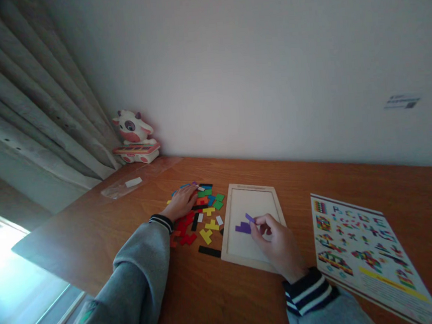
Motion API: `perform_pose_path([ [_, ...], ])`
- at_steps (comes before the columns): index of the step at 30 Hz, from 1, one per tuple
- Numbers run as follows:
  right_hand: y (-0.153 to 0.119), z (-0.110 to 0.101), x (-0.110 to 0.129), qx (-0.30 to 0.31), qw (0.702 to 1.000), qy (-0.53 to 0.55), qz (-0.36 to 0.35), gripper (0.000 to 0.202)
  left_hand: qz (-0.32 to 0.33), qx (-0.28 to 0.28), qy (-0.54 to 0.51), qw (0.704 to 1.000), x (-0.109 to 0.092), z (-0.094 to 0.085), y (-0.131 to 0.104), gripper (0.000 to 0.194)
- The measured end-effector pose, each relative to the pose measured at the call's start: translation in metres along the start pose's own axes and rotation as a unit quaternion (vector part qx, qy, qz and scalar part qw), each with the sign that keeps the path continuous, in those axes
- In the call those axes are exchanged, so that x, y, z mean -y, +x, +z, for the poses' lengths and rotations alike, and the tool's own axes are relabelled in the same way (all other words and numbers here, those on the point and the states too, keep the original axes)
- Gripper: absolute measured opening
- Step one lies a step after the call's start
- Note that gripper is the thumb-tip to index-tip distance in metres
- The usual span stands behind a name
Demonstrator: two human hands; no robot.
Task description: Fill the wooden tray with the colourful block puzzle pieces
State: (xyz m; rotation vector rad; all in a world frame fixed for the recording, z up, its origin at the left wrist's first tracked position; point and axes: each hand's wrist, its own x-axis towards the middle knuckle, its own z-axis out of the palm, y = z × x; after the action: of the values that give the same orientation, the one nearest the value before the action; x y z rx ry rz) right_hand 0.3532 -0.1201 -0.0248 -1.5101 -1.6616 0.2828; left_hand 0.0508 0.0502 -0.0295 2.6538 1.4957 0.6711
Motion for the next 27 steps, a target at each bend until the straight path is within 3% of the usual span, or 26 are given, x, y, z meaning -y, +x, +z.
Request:
perform_pose_path([
  [16,-0.001,0.000,-0.001,0.010,1.000,0.000,-0.008,0.021,0.015,0.012,0.018,1.000,0.003,-0.006,0.000,0.038],
  [27,0.003,-0.006,-0.001,-0.044,0.997,0.025,0.052,0.027,0.047,0.038,0.020,0.998,-0.003,-0.015,-0.004,0.029],
])
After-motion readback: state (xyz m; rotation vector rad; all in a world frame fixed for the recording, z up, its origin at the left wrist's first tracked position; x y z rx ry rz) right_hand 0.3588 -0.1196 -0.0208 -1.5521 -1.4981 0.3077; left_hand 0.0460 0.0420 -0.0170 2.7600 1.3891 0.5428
